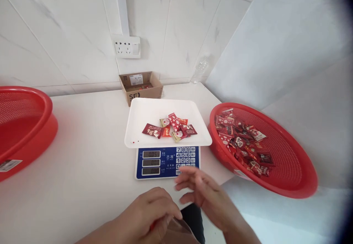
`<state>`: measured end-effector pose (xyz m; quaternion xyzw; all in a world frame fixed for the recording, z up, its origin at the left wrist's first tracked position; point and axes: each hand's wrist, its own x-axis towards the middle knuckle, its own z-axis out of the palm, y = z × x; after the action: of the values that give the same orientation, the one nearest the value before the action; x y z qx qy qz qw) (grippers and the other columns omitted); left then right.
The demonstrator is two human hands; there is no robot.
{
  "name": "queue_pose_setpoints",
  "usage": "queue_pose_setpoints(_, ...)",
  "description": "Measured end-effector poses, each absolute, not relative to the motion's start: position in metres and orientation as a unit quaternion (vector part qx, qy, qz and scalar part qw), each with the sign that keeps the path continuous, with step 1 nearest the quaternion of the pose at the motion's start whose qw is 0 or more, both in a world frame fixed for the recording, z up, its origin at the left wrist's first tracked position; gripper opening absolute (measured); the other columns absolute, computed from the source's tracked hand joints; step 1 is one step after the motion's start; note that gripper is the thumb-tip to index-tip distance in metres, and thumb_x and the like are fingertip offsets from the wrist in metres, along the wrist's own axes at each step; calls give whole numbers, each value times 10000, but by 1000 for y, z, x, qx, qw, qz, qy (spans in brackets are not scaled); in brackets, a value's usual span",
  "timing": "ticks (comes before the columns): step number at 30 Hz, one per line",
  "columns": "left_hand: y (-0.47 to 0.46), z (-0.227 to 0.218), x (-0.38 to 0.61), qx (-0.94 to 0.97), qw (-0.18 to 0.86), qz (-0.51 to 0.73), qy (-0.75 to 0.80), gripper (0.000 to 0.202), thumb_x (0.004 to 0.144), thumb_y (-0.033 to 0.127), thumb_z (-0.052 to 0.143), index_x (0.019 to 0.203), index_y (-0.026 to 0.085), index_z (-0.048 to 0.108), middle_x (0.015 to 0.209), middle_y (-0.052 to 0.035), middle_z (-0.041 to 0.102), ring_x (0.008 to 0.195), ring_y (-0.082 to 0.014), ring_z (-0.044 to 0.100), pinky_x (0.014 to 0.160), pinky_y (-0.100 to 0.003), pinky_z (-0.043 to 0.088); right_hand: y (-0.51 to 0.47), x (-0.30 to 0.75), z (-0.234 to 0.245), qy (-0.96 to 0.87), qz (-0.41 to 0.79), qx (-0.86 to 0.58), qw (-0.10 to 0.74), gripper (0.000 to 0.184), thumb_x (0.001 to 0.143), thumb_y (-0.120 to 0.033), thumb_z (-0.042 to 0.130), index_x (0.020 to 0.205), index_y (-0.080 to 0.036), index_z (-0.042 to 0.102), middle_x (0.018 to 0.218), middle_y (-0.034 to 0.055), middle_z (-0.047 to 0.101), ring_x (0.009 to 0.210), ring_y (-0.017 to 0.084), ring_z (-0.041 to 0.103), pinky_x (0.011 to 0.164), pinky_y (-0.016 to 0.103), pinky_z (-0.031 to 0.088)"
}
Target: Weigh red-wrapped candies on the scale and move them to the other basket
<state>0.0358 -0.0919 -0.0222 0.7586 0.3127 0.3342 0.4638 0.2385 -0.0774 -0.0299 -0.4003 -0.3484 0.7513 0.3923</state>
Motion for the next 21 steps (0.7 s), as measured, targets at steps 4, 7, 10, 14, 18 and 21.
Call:
queue_pose_setpoints(4, -88, -23, 45, 894, 198, 338, 218, 186, 912, 212, 423, 987, 209, 593, 829, -2, 648, 835, -138, 562, 895, -252, 434, -88, 190, -37, -143, 906, -277, 287, 435, 838, -557, 528, 1020, -183, 653, 955, 47, 667, 950, 152, 615, 854, 259, 447)
queue_pose_setpoints(7, -85, -22, 45, 921, 111, 298, 225, 210, 890, 259, 486, 1062, 204, 594, 904, 20, 677, 863, -139, 567, 1057, -308, 310, -87, 181, -41, -54, 937, -238, 249, 462, 836, -593, 500, 983, -179, 642, 867, 24, 661, 882, 142, 628, 780, 230, 455)
queue_pose_setpoints(10, -86, -22, 45, 926, 73, 280, 244, 282, 878, 317, 523, 1146, 244, 568, 971, 44, 682, 921, -135, 579, 1153, -361, 122, -83, 182, -42, 17, 947, -218, 236, 443, 830, -588, 513, 964, -182, 628, 794, -1, 652, 787, 127, 636, 711, 216, 460)
queue_pose_setpoints(14, -86, -18, 46, 928, 82, 269, 244, 285, 897, 354, 496, 1158, 253, 552, 1022, 30, 685, 979, -125, 591, 1156, -347, 121, -83, 180, -42, 57, 942, -229, 239, 453, 814, -582, 539, 955, -160, 620, 806, 17, 657, 741, 123, 630, 688, 213, 470)
queue_pose_setpoints(18, -73, -9, 18, 914, 42, 256, 311, 452, 886, 452, 479, 1291, 262, 416, 1286, -61, 549, 1245, -212, 435, 1100, -389, 290, -81, 187, -38, 42, 922, -258, 284, 354, 769, -514, 640, 875, -177, 614, 659, -35, 588, 494, 52, 520, 439, 132, 372)
queue_pose_setpoints(21, -50, -9, -41, 815, -53, 250, 520, 558, 893, 263, 500, 1391, 288, 249, 1460, -100, 291, 1359, -315, 261, 1102, -508, 262, -74, 214, -27, -65, 875, -300, 374, 302, 740, -468, 685, 742, -182, 589, 518, -79, 429, 368, 13, 307, 334, 109, 164)
